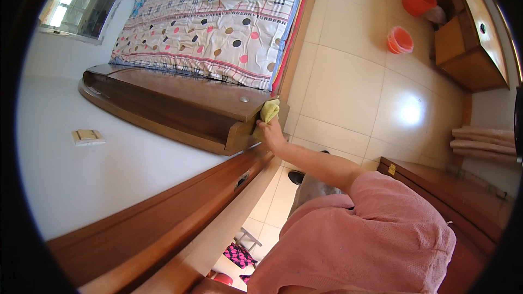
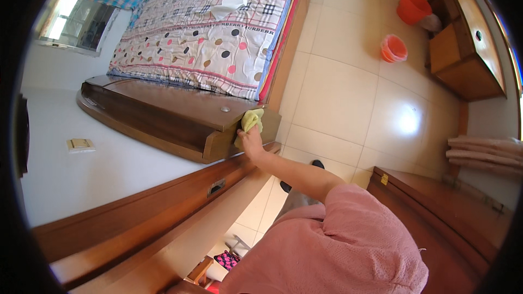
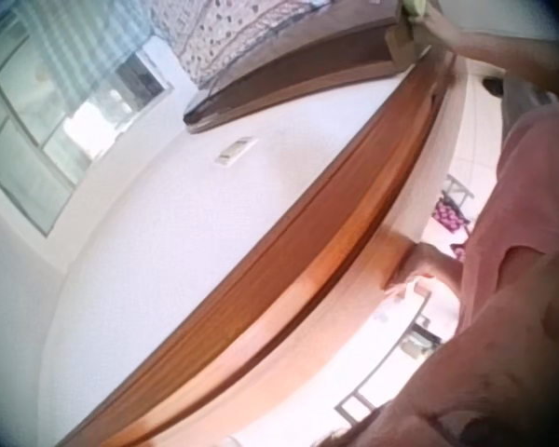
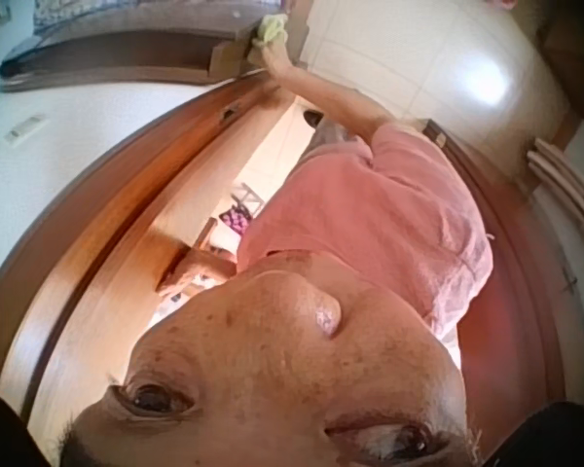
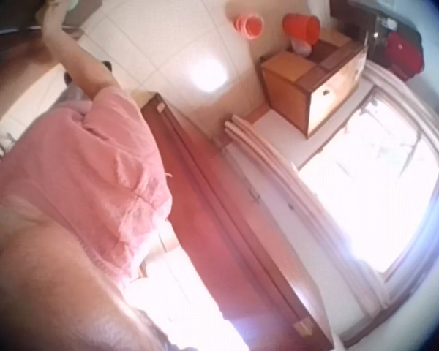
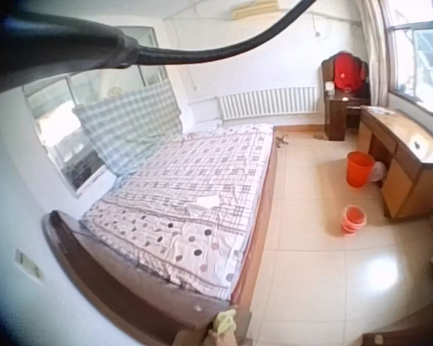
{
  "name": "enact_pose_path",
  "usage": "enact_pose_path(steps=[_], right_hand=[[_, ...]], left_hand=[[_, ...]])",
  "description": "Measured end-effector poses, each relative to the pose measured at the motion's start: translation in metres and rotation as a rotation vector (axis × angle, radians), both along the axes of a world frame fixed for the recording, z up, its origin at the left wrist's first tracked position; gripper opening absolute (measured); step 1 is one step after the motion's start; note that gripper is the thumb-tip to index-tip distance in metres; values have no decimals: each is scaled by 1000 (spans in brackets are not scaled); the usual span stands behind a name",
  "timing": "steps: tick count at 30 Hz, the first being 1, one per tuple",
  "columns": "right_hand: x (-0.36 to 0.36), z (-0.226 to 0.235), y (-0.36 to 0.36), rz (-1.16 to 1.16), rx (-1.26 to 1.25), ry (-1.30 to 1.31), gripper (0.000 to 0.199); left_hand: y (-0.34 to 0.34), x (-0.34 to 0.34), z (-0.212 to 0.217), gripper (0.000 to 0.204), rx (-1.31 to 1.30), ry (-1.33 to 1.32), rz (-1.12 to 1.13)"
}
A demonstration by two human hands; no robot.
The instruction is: The person wipes the wooden headboard of a bed with a cloth, moving from one side to the other and then to the adjacent door frame. They use both a grey and a yellow cloth during the process.
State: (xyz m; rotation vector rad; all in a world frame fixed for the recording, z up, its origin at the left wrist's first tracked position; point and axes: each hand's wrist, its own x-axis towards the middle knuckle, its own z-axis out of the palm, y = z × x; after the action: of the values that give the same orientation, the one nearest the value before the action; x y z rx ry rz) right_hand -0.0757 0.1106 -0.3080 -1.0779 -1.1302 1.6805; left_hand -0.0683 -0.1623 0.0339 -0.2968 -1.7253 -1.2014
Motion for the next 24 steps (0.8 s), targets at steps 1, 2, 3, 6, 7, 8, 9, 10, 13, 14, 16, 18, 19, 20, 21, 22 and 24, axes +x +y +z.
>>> enact_pose_path(steps=[1,2,3,6,7,8,9,10,13,14,16,18,19,20,21,22,24], right_hand=[[1,-11,9,117,-184,-52,40],[9,-11,23,247,-369,-111,42],[15,-14,37,370,-553,-165,44],[14,-34,48,254,-623,-105,42],[11,-46,47,173,-498,-84,39],[15,-41,40,146,-569,-12,37],[22,-17,42,115,-638,56,34],[25,-4,46,67,-701,130,31],[17,-36,35,-3,-203,25,33],[11,-59,38,-64,12,-130,33],[2,-96,57,-99,199,-328,34],[6,-96,83,39,-113,-311,36],[11,-90,98,137,-390,-240,37],[10,-93,105,153,-416,-236,38],[7,-96,112,165,-445,-231,39],[6,-98,114,172,-474,-224,39],[11,-67,101,262,-418,-189,44]], left_hand=[[4,-2,-1,81,-7,-4,1],[3,-3,-4,81,-12,-11,16],[5,-3,-4,81,-17,-12,23],[8,-4,-2,80,-33,-16,34],[11,-7,-3,80,-40,-15,33],[8,-5,-5,80,-58,-20,53],[6,-4,-6,79,-73,-23,72],[6,-4,-4,79,-88,-28,81],[8,-6,-1,79,-114,-39,95],[11,-8,0,78,-124,-42,93],[16,-11,2,78,-132,-41,85],[18,-13,2,78,-137,-47,82],[20,-14,1,77,-135,-42,73],[19,-13,1,77,-136,-46,80],[19,-13,1,77,-141,-46,84],[20,-13,1,77,-144,-46,83],[17,-8,0,76,-159,-53,112]])
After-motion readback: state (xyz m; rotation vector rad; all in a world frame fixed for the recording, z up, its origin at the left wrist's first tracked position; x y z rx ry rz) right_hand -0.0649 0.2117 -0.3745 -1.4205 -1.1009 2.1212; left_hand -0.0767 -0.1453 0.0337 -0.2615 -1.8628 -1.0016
